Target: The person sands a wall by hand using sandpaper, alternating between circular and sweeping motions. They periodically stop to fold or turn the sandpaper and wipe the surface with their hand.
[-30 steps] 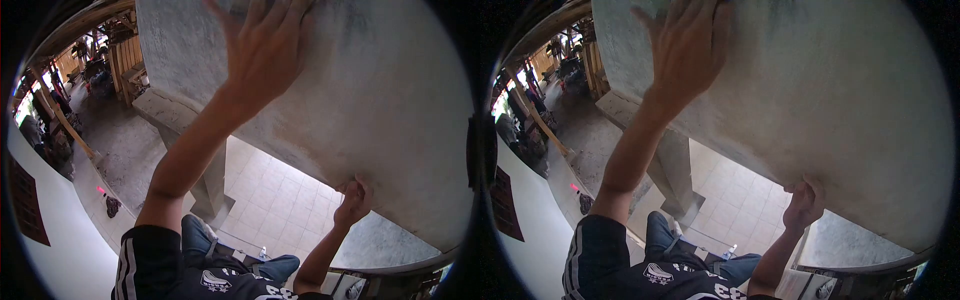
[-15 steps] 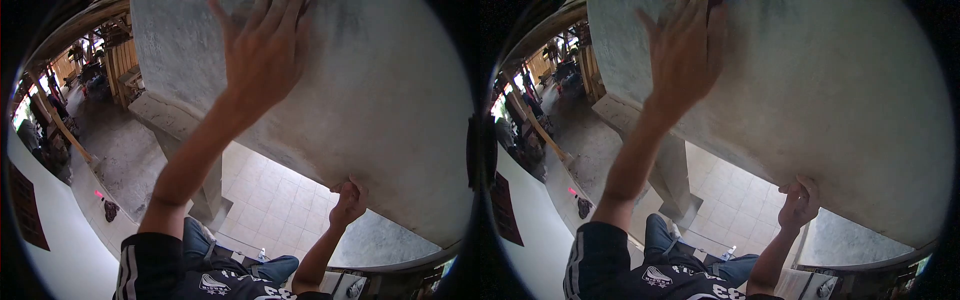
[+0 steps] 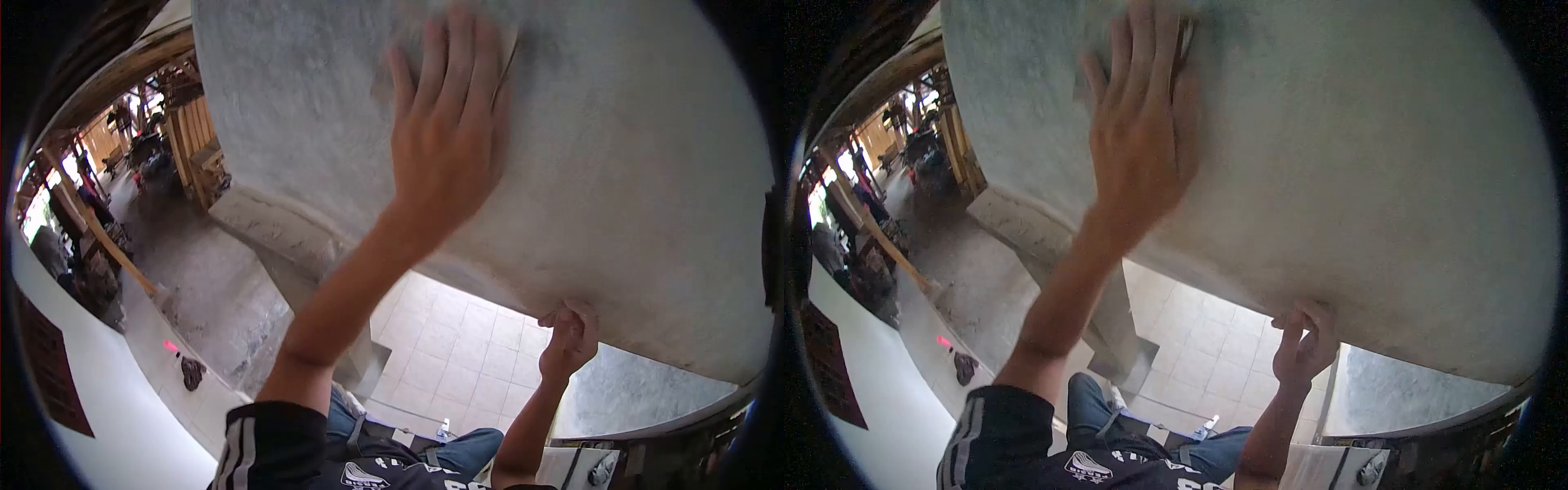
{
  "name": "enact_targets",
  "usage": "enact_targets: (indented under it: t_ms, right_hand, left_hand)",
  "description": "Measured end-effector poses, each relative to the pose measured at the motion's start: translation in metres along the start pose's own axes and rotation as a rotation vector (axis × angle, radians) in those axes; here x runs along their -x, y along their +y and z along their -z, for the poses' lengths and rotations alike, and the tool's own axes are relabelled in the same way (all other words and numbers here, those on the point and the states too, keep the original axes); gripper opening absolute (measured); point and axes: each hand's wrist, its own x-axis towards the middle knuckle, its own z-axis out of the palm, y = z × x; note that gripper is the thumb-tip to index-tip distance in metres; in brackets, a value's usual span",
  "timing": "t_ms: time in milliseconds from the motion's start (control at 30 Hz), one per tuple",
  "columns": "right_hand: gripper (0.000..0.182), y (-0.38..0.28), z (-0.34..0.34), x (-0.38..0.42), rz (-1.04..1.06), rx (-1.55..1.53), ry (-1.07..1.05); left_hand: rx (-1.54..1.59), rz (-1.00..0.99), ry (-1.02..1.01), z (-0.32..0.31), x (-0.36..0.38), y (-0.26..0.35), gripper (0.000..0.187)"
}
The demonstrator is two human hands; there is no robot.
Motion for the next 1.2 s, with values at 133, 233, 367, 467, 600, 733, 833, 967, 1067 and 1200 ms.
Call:
enact_targets:
  t_ms: [133,233,367,467,600,733,833,967,1067,1200]
  right_hand:
    - [0.016,0.005,0.013,0.001,-0.031,0.073,-0.044]
    - [0.021,-0.007,0.008,0.003,-0.108,0.13,-0.061]
    - [0.025,-0.021,-0.002,-0.002,0.025,0.21,-0.091]
    - [0.028,-0.036,-0.005,0.001,0.053,0.183,-0.187]
    - [0.041,-0.04,-0.016,0.018,-0.165,-0.02,-0.306]
    - [0.065,-0.034,-0.043,0.043,-0.45,-0.237,-0.418]
    - [0.076,-0.03,-0.057,0.064,-0.542,-0.306,-0.537]
    - [0.069,-0.036,-0.067,0.074,-0.768,-0.401,-0.681]
    - [0.055,-0.031,-0.07,0.085,-0.873,-0.535,-0.639]
    - [0.049,-0.032,-0.073,0.1,-0.847,-0.735,-0.422]
  left_hand:
    - [0.123,0.07,-0.243,0.014,0.083,0.02,0.05]
    - [0.197,0.066,-0.375,0.032,0.116,0.024,0.049]
    - [0.392,0.144,-0.498,0.055,0.138,0.022,0.046]
    - [0.588,0.274,-0.55,0.078,0.161,0.027,0.045]
    - [0.732,0.506,-0.674,0.111,0.18,0.04,0.042]
    - [0.875,1.147,-0.751,0.137,0.213,0.045,0.037]
    - [1.12,1.41,-0.544,0.134,0.251,0.049,0.037]
    - [1.504,1.775,-0.205,0.134,0.241,0.062,0.041]
    - [1.639,1.908,-0.237,0.135,0.248,0.059,0.045]
    - [1.802,1.976,-0.279,0.13,0.271,0.068,0.046]
